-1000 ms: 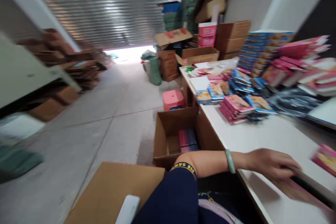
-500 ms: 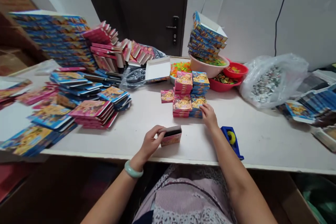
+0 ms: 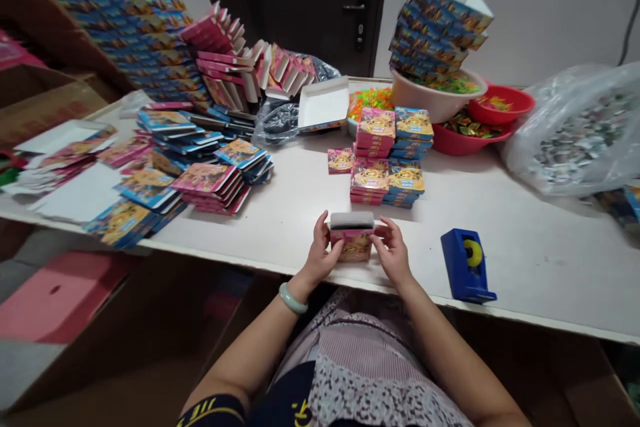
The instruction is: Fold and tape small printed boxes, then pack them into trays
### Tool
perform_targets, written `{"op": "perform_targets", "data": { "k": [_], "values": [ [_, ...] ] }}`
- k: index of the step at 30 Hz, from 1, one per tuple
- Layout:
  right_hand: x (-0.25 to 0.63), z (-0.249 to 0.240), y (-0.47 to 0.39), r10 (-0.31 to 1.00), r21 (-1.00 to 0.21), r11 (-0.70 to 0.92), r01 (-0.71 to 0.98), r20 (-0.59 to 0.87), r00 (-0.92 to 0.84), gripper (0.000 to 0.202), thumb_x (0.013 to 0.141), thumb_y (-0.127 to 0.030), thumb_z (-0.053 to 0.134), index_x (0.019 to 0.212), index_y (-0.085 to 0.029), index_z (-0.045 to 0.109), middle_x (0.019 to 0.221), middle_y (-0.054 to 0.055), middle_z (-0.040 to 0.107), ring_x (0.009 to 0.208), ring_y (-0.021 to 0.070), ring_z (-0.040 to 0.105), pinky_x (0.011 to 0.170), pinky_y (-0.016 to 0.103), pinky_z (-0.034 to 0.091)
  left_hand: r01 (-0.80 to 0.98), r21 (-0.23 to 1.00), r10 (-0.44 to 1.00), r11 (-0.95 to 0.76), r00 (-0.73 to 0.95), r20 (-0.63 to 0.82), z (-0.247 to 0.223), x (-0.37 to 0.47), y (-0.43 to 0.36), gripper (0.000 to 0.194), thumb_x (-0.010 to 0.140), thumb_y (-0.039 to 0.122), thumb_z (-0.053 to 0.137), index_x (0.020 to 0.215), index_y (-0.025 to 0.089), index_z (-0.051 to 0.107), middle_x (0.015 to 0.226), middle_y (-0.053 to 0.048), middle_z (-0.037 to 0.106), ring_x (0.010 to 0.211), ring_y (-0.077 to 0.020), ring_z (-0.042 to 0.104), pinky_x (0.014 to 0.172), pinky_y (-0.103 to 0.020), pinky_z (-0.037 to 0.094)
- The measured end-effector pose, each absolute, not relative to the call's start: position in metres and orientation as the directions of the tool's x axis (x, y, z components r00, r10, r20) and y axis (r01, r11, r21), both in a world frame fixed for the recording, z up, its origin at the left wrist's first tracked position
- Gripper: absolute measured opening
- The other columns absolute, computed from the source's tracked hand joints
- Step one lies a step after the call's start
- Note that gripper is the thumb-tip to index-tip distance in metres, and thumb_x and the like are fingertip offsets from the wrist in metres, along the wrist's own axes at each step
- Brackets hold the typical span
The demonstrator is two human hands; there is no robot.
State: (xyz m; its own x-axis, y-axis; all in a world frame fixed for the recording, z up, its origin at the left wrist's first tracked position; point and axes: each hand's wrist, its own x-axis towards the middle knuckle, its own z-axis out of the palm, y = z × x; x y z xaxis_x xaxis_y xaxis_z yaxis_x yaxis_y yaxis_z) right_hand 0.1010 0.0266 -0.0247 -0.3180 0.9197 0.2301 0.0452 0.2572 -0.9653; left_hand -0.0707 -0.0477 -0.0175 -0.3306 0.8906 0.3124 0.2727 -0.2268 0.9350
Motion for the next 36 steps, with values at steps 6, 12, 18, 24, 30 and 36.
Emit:
{"op": "perform_targets", "data": {
  "k": [6,12,18,24,30,36],
  "values": [
    [0.119,-0.015,0.023,0.821,-0.89,0.444,0.105,0.358,-0.444,0.034,0.094,-0.03,0.051,0.128,-0.029,0.056,0.113,0.009,0.062,0.098,0.02,0.063,0.072,0.032,0.056,0.418,0.868,0.84,-0.269,-0.338,0.423,-0.021,-0.063,-0.061,0.036,0.089,0.029,0.059,0.124,0.023,0.055,0.116,-0.01,0.062,0.107,-0.0194,0.061,0.092,-0.036,0.053],
    [0.128,0.001,0.036,0.81,-0.875,0.452,0.172,0.322,-0.49,0.019,0.091,-0.038,0.057,0.095,-0.026,0.071,0.106,0.008,0.064,0.102,0.0238,0.062,0.083,0.038,0.056,0.372,0.894,0.852,-0.25,-0.354,0.385,0.003,-0.067,-0.054,0.016,0.091,0.031,0.058,0.097,0.02,0.069,0.101,-0.007,0.068,0.095,-0.0178,0.065,0.085,-0.033,0.054],
    [0.127,0.006,0.028,0.875,-0.979,0.201,0.025,0.168,-0.454,0.024,0.086,-0.04,0.063,0.106,-0.026,0.062,0.099,0.005,0.064,0.092,0.0201,0.064,0.063,0.029,0.056,0.244,0.937,0.923,-0.251,-0.233,0.308,0.013,-0.072,-0.049,0.022,0.089,0.034,0.063,0.105,0.019,0.067,0.1,-0.007,0.071,0.094,-0.0178,0.067,0.085,-0.033,0.054],
    [0.133,0.025,0.022,0.801,-0.923,0.361,0.136,0.232,-0.552,0.013,0.086,-0.035,0.064,0.089,-0.023,0.063,0.099,0.006,0.063,0.091,0.0199,0.061,0.065,0.029,0.054,0.293,0.912,0.935,-0.287,-0.123,0.334,0.028,-0.07,-0.049,0.016,0.086,0.033,0.066,0.092,0.017,0.065,0.093,-0.007,0.066,0.088,-0.0174,0.063,0.078,-0.031,0.05],
    [0.12,0.032,0.017,0.877,-0.966,0.215,0.144,0.127,-0.462,0.014,0.085,-0.035,0.063,0.084,-0.021,0.063,0.085,0.004,0.064,0.074,0.0171,0.062,0.059,0.027,0.051,0.178,0.958,0.948,-0.226,-0.184,0.258,0.023,-0.064,-0.043,0.02,0.089,0.034,0.062,0.081,0.016,0.061,0.079,-0.002,0.06,0.075,-0.0137,0.058,0.07,-0.027,0.048],
    [0.143,0.029,0.003,0.75,-0.872,0.468,0.141,0.309,-0.584,0.012,0.09,-0.026,0.062,0.101,-0.026,0.067,0.105,0.006,0.065,0.098,0.0209,0.063,0.077,0.034,0.055,0.258,0.854,0.892,-0.452,0.101,0.441,0.02,-0.087,-0.057,0.016,0.089,0.024,0.063,0.105,0.021,0.068,0.109,-0.01,0.067,0.104,-0.0193,0.064,0.09,-0.036,0.053]
  ]
}}
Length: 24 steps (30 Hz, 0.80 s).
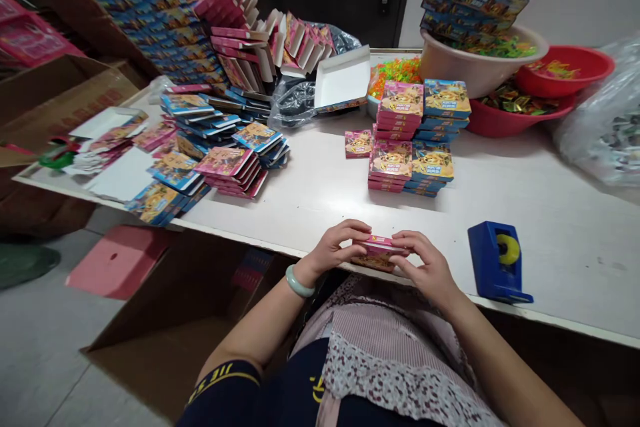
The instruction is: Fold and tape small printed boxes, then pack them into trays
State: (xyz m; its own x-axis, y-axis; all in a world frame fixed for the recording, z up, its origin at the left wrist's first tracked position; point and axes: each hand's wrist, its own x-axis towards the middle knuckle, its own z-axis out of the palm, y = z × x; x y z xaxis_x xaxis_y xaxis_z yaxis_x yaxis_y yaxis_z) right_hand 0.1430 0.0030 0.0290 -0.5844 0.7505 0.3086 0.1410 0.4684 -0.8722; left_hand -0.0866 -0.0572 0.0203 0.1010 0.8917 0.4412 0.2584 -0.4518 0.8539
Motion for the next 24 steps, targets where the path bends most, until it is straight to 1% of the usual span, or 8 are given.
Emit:
{"op": "perform_targets", "data": {
  "k": [3,6,9,12,15,18,21,24],
  "values": [
    [0.145,0.021,-0.004,0.706,-0.81,0.573,0.126,0.41,-0.577,0.023,0.092,-0.018,0.057,0.111,-0.029,0.064,0.11,0.006,0.064,0.103,0.0208,0.062,0.087,0.039,0.055,0.288,0.827,0.876,-0.483,0.155,0.457,0.02,-0.091,-0.063,0.022,0.089,0.016,0.062,0.109,0.022,0.066,0.109,-0.009,0.067,0.102,-0.0173,0.064,0.087,-0.033,0.053],
    [0.136,0.016,-0.008,0.723,-0.787,0.6,0.146,0.454,-0.521,0.025,0.093,-0.015,0.052,0.111,-0.028,0.063,0.109,0.007,0.063,0.104,0.0212,0.062,0.09,0.041,0.055,0.282,0.877,0.918,-0.389,0.04,0.395,0.019,-0.086,-0.062,0.021,0.088,0.017,0.064,0.108,0.021,0.064,0.101,-0.007,0.067,0.094,-0.0152,0.065,0.081,-0.028,0.054],
    [0.137,0.021,-0.01,0.759,-0.818,0.55,0.166,0.408,-0.507,0.029,0.093,-0.018,0.052,0.12,-0.027,0.059,0.119,0.009,0.061,0.113,0.0221,0.059,0.092,0.042,0.055,0.289,0.91,0.943,-0.297,-0.059,0.327,0.021,-0.075,-0.056,0.025,0.086,0.021,0.067,0.11,0.02,0.063,0.098,-0.006,0.066,0.088,-0.0145,0.064,0.077,-0.027,0.054],
    [0.174,0.031,-0.008,0.842,-0.875,0.444,0.195,0.333,-0.424,0.037,0.093,-0.024,0.055,0.13,-0.027,0.052,0.135,0.011,0.053,0.122,0.023,0.054,0.086,0.036,0.057,0.307,0.876,0.905,-0.372,-0.089,0.415,0.021,-0.056,-0.044,0.018,0.087,0.019,0.064,0.105,0.021,0.065,0.099,-0.006,0.066,0.094,-0.0161,0.064,0.081,-0.029,0.054],
    [0.242,0.036,-0.008,0.93,-0.828,0.366,0.426,0.309,-0.198,0.023,0.094,-0.028,0.054,0.115,-0.025,0.061,0.115,0.009,0.065,0.105,0.0218,0.062,0.081,0.035,0.056,0.336,0.807,0.825,-0.486,-0.13,0.55,0.016,-0.034,-0.03,0.022,0.087,0.013,0.062,0.107,0.024,0.065,0.102,-0.005,0.065,0.097,-0.0159,0.063,0.08,-0.029,0.055],
    [0.302,0.038,-0.011,0.948,-0.667,0.21,0.714,0.319,0.019,0.023,0.095,-0.033,0.049,0.108,-0.02,0.065,0.103,0.01,0.065,0.09,0.0233,0.063,0.08,0.04,0.054,0.442,0.712,0.779,-0.545,-0.047,0.625,0.01,-0.018,-0.018,0.027,0.087,0.011,0.062,0.11,0.025,0.064,0.105,-0.004,0.064,0.098,-0.0156,0.063,0.081,-0.031,0.057],
    [0.323,0.035,-0.008,0.967,-0.526,0.112,0.843,0.254,0.03,0.031,0.094,-0.039,0.049,0.106,-0.017,0.068,0.106,0.015,0.061,0.09,0.0264,0.062,0.081,0.043,0.052,0.509,0.635,0.766,-0.581,0.078,0.638,0.009,-0.014,-0.011,0.031,0.087,0.009,0.061,0.113,0.026,0.063,0.108,-0.004,0.064,0.099,-0.0158,0.064,0.083,-0.032,0.057],
    [0.316,0.034,-0.001,0.987,-0.479,0.046,0.877,0.157,0.034,0.031,0.091,-0.041,0.053,0.096,-0.019,0.073,0.103,0.013,0.059,0.084,0.0253,0.062,0.074,0.039,0.051,0.532,0.628,0.778,-0.568,0.099,0.62,0.01,-0.015,-0.007,0.033,0.087,0.008,0.06,0.115,0.026,0.062,0.108,-0.004,0.064,0.1,-0.0157,0.063,0.084,-0.031,0.056]
  ]
}}
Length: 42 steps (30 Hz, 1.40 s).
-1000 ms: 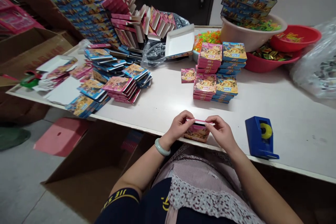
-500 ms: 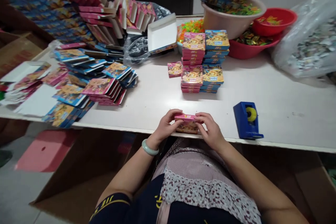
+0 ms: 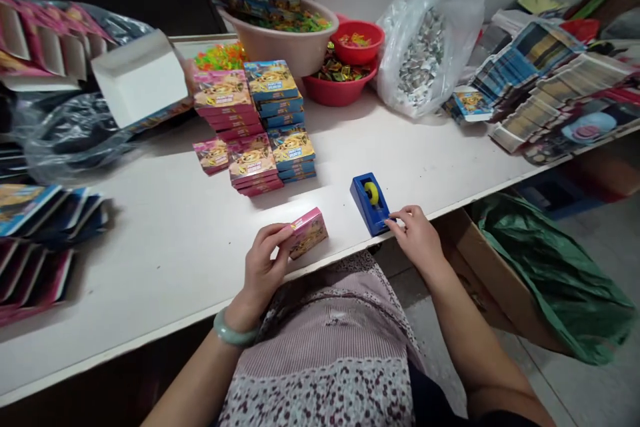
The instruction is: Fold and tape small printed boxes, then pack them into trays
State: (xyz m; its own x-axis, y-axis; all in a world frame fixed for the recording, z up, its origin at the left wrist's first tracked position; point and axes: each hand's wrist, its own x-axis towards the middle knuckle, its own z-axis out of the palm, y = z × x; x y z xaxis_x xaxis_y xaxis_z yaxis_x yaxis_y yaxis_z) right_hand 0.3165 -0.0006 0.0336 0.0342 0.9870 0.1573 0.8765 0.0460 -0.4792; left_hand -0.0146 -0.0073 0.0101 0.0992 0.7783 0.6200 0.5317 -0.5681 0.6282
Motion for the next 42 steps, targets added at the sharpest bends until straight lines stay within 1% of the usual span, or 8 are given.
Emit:
{"op": "perform_targets", "data": {
  "k": [6,12,18,26,32,35,38,42],
  "values": [
    [0.313,0.022,0.012,0.997,-0.706,-0.021,0.708,0.034,0.064,0.027,0.084,-0.045,0.059,0.089,-0.023,0.075,0.09,0.006,0.058,0.072,0.0187,0.058,0.067,0.034,0.048,0.568,0.619,0.785,-0.543,0.082,0.614,0.009,-0.014,-0.004,0.031,0.087,0.008,0.06,0.114,0.025,0.062,0.106,-0.004,0.064,0.098,-0.0159,0.063,0.081,-0.03,0.056],
    [0.312,-0.004,0.001,0.964,-0.97,-0.071,0.234,-0.007,0.266,0.037,0.075,-0.057,0.068,0.082,-0.021,0.07,0.105,0.008,0.058,0.088,0.0209,0.06,0.072,0.035,0.054,0.573,0.617,0.787,-0.539,0.082,0.612,0.01,-0.014,-0.002,0.029,0.088,0.009,0.059,0.113,0.024,0.061,0.106,-0.004,0.064,0.099,-0.0158,0.063,0.082,-0.032,0.056],
    [0.298,-0.007,-0.016,0.949,-0.949,-0.011,0.315,0.09,0.302,0.03,0.079,-0.05,0.068,0.078,-0.02,0.069,0.103,0.01,0.056,0.103,0.0239,0.058,0.08,0.036,0.054,0.566,0.638,0.8,-0.522,0.066,0.596,0.011,-0.015,0.0,0.031,0.088,0.009,0.059,0.115,0.025,0.061,0.107,-0.005,0.064,0.099,-0.0165,0.063,0.081,-0.032,0.057],
    [0.315,0.003,-0.021,0.986,-0.761,0.012,0.649,0.118,0.12,0.025,0.085,-0.04,0.058,0.07,-0.021,0.062,0.089,0.01,0.06,0.086,0.025,0.06,0.08,0.043,0.053,0.545,0.639,0.804,-0.543,0.119,0.582,0.013,-0.013,-0.004,0.028,0.088,0.011,0.058,0.113,0.024,0.06,0.111,-0.006,0.067,0.102,-0.0177,0.066,0.084,-0.034,0.058],
    [0.246,0.046,-0.028,0.971,-0.988,-0.139,0.065,-0.149,-0.187,0.019,0.083,-0.04,0.067,0.079,-0.022,0.071,0.07,0.002,0.07,0.062,0.0164,0.064,0.061,0.031,0.056,0.496,0.673,0.812,-0.549,0.126,0.57,0.017,-0.005,-0.006,0.024,0.086,0.011,0.061,0.107,0.022,0.059,0.096,-0.004,0.063,0.087,-0.0134,0.062,0.065,-0.022,0.052],
    [0.203,0.058,-0.012,0.961,-0.975,-0.192,-0.115,-0.163,-0.224,0.024,0.077,-0.041,0.073,0.091,-0.022,0.074,0.071,0.001,0.071,0.062,0.0149,0.065,0.065,0.032,0.058,0.553,0.599,0.795,-0.579,0.218,0.567,0.024,-0.006,-0.006,0.043,0.088,0.013,0.058,0.128,0.023,0.05,0.094,-0.004,0.061,0.082,-0.014,0.06,0.068,-0.024,0.052],
    [0.179,0.054,0.008,0.944,-0.971,-0.215,-0.105,-0.179,-0.277,0.045,0.074,-0.044,0.074,0.112,-0.021,0.07,0.07,-0.002,0.071,0.059,0.0138,0.064,0.065,0.033,0.057,0.621,0.468,0.765,-0.628,0.383,0.518,0.032,-0.009,-0.004,0.057,0.092,0.015,0.048,0.145,0.029,0.035,0.098,-0.006,0.059,0.079,-0.0147,0.059,0.066,-0.025,0.051],
    [0.174,0.039,0.024,0.958,-0.983,-0.137,0.12,-0.162,-0.237,0.059,0.078,-0.049,0.067,0.128,-0.018,0.059,0.065,-0.003,0.068,0.049,0.0133,0.058,0.055,0.029,0.051,0.638,0.437,0.769,-0.634,0.459,0.445,0.034,-0.011,0.0,0.046,0.094,0.019,0.045,0.14,0.029,0.045,0.095,-0.006,0.059,0.078,-0.0155,0.059,0.064,-0.025,0.05]
  ]
}}
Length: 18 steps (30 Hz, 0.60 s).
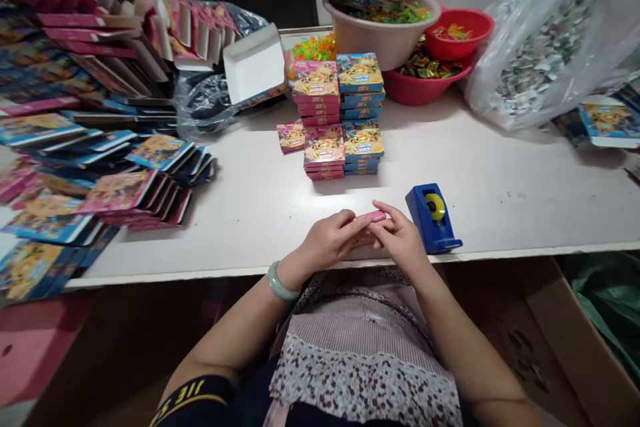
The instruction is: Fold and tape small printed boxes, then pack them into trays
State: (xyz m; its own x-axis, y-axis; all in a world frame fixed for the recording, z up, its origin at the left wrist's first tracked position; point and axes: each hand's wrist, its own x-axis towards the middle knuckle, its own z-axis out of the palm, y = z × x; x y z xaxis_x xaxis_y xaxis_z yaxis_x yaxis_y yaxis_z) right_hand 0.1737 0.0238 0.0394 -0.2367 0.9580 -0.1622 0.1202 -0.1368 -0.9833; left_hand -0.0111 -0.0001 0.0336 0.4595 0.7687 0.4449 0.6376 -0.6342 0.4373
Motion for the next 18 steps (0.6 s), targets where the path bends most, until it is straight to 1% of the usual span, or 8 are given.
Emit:
{"op": "perform_targets", "data": {
  "k": [3,5,6,8,11,14,16,18],
  "values": [
    [0.178,0.031,0.031,0.977,-0.901,0.027,0.433,-0.067,-0.202,0.062,0.081,-0.048,0.065,0.134,-0.017,0.054,0.056,-0.004,0.063,0.049,0.0166,0.057,0.053,0.029,0.047,0.548,0.595,0.809,-0.588,0.377,0.451,0.031,-0.017,0.003,0.032,0.093,0.02,0.05,0.123,0.024,0.059,0.094,-0.007,0.063,0.08,-0.0161,0.061,0.067,-0.028,0.051],
    [0.181,0.028,0.037,0.971,-0.825,0.153,0.544,0.024,-0.237,0.062,0.082,-0.048,0.066,0.134,-0.017,0.054,0.058,-0.002,0.062,0.053,0.0188,0.059,0.054,0.03,0.048,0.473,0.713,0.855,-0.518,0.248,0.456,0.035,-0.029,0.008,0.024,0.092,0.019,0.052,0.111,0.022,0.065,0.091,-0.006,0.066,0.081,-0.0158,0.062,0.071,-0.029,0.052],
    [0.181,0.028,0.04,0.96,-0.811,0.222,0.541,0.084,-0.268,0.06,0.083,-0.048,0.065,0.134,-0.018,0.054,0.067,0.001,0.065,0.058,0.0196,0.061,0.056,0.031,0.05,0.446,0.76,0.878,-0.473,0.158,0.453,0.04,-0.037,0.013,0.021,0.092,0.02,0.053,0.106,0.022,0.067,0.091,-0.006,0.067,0.082,-0.0159,0.063,0.074,-0.03,0.052],
    [0.175,0.031,0.049,0.908,-0.815,0.37,0.446,0.218,-0.357,0.051,0.088,-0.045,0.061,0.134,-0.024,0.054,0.098,0.008,0.069,0.079,0.0217,0.066,0.062,0.033,0.055,0.416,0.83,0.903,-0.37,-0.05,0.427,0.055,-0.059,0.029,0.017,0.09,0.022,0.056,0.1,0.021,0.069,0.094,-0.006,0.068,0.088,-0.0168,0.064,0.08,-0.031,0.052],
    [0.149,0.042,0.067,0.789,-0.781,0.554,0.288,0.382,-0.482,0.041,0.093,-0.037,0.056,0.134,-0.031,0.054,0.138,0.01,0.051,0.115,0.0257,0.058,0.084,0.04,0.057,0.355,0.908,0.901,-0.221,-0.281,0.33,0.076,-0.091,0.07,0.014,0.086,0.024,0.06,0.094,0.019,0.071,0.096,-0.005,0.069,0.093,-0.0185,0.063,0.083,-0.031,0.05],
    [0.11,0.049,0.09,0.689,-0.674,0.688,0.268,0.491,-0.534,0.042,0.092,-0.032,0.058,0.134,-0.031,0.055,0.147,0.011,0.042,0.127,0.0304,0.049,0.104,0.052,0.046,0.231,0.964,0.908,-0.132,-0.361,0.211,0.079,-0.11,0.119,0.012,0.083,0.023,0.061,0.091,0.016,0.068,0.095,-0.005,0.068,0.09,-0.0178,0.062,0.081,-0.029,0.049],
    [0.088,0.046,0.104,0.66,-0.602,0.735,0.313,0.527,-0.535,0.04,0.092,-0.027,0.055,0.133,-0.028,0.056,0.146,0.013,0.043,0.13,0.0327,0.046,0.107,0.057,0.041,0.163,0.984,0.889,-0.075,-0.436,0.14,0.071,-0.113,0.145,0.015,0.08,0.023,0.065,0.092,0.015,0.063,0.096,-0.006,0.066,0.09,-0.0171,0.061,0.082,-0.029,0.049],
    [0.074,0.038,0.116,0.664,-0.549,0.743,0.383,0.534,-0.524,0.037,0.094,-0.022,0.049,0.13,-0.024,0.059,0.14,0.015,0.049,0.128,0.0329,0.047,0.105,0.058,0.041,0.116,0.993,0.847,-0.031,-0.524,0.087,0.059,-0.113,0.16,0.027,0.079,0.028,0.069,0.099,0.015,0.058,0.1,-0.007,0.063,0.092,-0.0169,0.059,0.081,-0.028,0.05]
  ]
}}
